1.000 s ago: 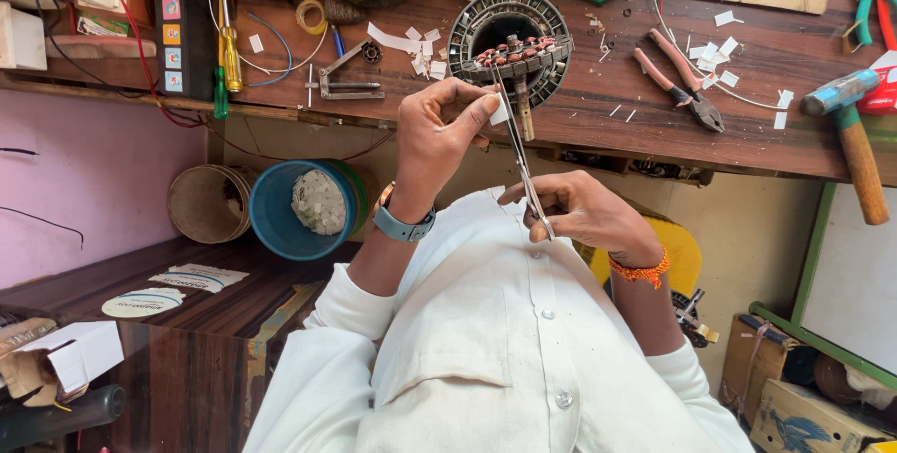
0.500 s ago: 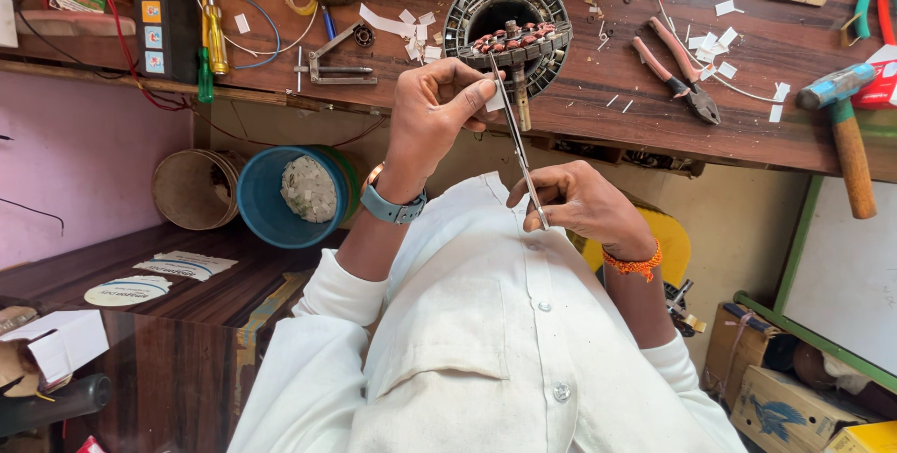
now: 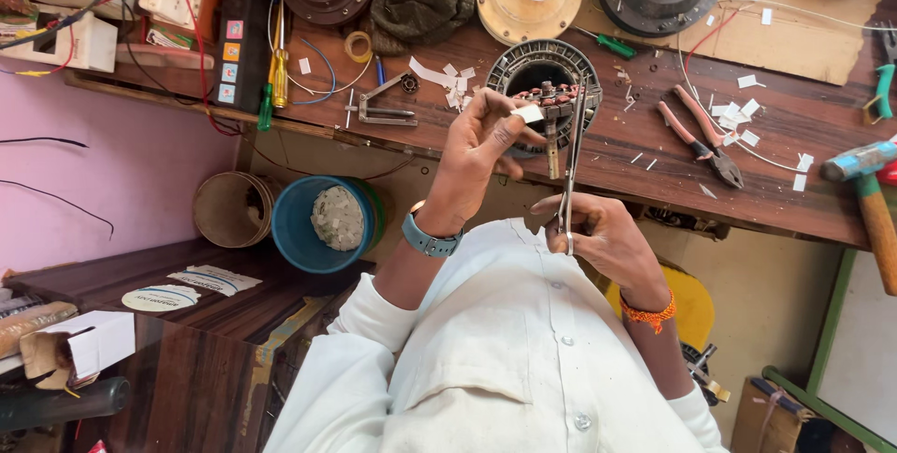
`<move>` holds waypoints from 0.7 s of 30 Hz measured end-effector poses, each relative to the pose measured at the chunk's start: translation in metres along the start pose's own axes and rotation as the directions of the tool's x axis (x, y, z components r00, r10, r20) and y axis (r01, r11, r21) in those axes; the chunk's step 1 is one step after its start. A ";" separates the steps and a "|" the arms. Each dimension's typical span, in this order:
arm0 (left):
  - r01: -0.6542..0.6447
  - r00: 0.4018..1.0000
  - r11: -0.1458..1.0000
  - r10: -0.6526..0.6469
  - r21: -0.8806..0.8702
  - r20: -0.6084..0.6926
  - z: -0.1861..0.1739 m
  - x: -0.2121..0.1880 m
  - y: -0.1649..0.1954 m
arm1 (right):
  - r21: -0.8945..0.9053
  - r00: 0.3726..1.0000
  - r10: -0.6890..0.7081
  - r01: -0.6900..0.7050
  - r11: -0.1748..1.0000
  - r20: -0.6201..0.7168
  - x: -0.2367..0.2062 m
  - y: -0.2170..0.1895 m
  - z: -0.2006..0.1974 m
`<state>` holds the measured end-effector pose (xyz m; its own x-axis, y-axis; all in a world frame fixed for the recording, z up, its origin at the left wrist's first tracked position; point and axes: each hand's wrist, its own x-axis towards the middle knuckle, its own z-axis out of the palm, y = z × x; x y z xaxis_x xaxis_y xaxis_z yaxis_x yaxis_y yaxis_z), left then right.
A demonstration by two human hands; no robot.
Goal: The person works on an electric motor armature at a workbench, fitting small insulation pieces into the copper winding slots by hand. They use a screwdriver to press and adjust the pieces, cut material with scissors, and use pliers to trim and seat the slot insulation around the armature.
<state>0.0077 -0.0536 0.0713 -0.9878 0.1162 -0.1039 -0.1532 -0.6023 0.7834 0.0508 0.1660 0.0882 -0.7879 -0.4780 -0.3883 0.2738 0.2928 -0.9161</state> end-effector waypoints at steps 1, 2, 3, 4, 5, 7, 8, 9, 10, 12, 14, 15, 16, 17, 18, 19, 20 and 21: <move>-0.075 0.997 0.993 0.076 0.093 -0.016 -0.002 -0.001 -0.003 | -0.032 1.000 0.000 0.000 0.999 0.002 0.001 0.000 0.001; -0.117 0.992 0.983 0.122 0.138 -0.031 -0.005 -0.001 -0.005 | -0.001 0.999 0.016 -0.016 1.000 0.029 0.002 -0.001 0.001; -0.158 0.985 0.970 0.168 0.183 -0.043 -0.007 -0.003 -0.006 | 0.029 0.998 0.032 -0.034 0.999 0.056 0.002 -0.001 0.002; -0.196 0.976 0.954 0.213 0.226 -0.053 -0.009 -0.004 -0.007 | 0.058 0.995 0.048 -0.053 0.997 0.084 0.003 -0.001 0.003; -0.213 0.971 0.943 0.233 0.256 -0.050 -0.010 -0.003 -0.008 | 0.052 0.993 0.053 -0.058 0.997 0.103 0.003 -0.002 0.003; -0.242 0.962 0.919 0.269 0.312 -0.048 -0.011 -0.004 -0.006 | 0.037 0.987 0.067 -0.073 0.997 0.144 0.003 -0.003 0.005; -0.236 0.963 0.913 0.266 0.333 -0.047 -0.010 -0.004 -0.005 | 0.034 0.986 0.074 -0.081 0.996 0.152 0.003 -0.004 0.006; -0.230 0.964 0.906 0.263 0.354 -0.047 -0.009 -0.005 -0.003 | 0.031 0.984 0.082 -0.088 0.996 0.161 0.003 -0.005 0.006; -0.223 0.965 0.900 0.259 0.374 -0.049 -0.008 -0.005 -0.002 | 0.028 0.981 0.092 -0.098 0.995 0.170 0.003 -0.006 0.006; -0.182 0.977 0.936 0.208 0.302 -0.053 -0.006 -0.006 0.002 | -0.042 0.983 0.081 -0.075 0.996 0.162 0.002 -0.007 0.004; -0.153 0.984 0.953 0.170 0.261 -0.045 -0.005 -0.006 0.005 | -0.063 0.983 0.089 -0.080 0.995 0.160 0.001 -0.007 0.002; -0.145 0.986 0.955 0.160 0.258 -0.038 -0.005 -0.005 0.007 | -0.049 0.981 0.102 -0.095 0.994 0.164 0.000 -0.007 0.001; -0.135 0.988 0.957 0.148 0.256 -0.032 -0.005 -0.005 0.008 | -0.034 0.979 0.115 -0.111 0.993 0.168 0.000 -0.006 0.000; -0.150 0.986 0.936 0.165 0.318 -0.022 -0.005 -0.006 0.010 | -0.040 0.980 0.107 -0.101 0.994 0.168 -0.001 -0.005 -0.001; -0.166 0.983 0.910 0.183 0.379 -0.010 -0.006 -0.006 0.011 | -0.047 0.981 0.097 -0.090 0.995 0.168 -0.001 -0.005 -0.002; -0.183 0.980 0.880 0.201 0.438 0.005 -0.006 -0.006 0.012 | -0.054 0.982 0.086 -0.078 0.995 0.167 -0.001 -0.004 -0.002; -0.147 0.986 0.894 0.168 0.424 -0.013 -0.006 -0.006 0.013 | -0.055 0.982 0.091 -0.083 0.995 0.167 -0.002 -0.004 -0.002; -0.112 0.990 0.905 0.136 0.410 -0.031 -0.006 -0.005 0.013 | -0.055 0.981 0.096 -0.088 0.995 0.168 -0.002 -0.004 -0.002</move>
<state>0.0105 -0.0670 0.0785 -0.9998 0.0088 -0.0152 -0.0169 -0.2342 0.9720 0.0499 0.1678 0.0926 -0.6540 -0.5803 -0.4854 0.3114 0.3783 -0.8717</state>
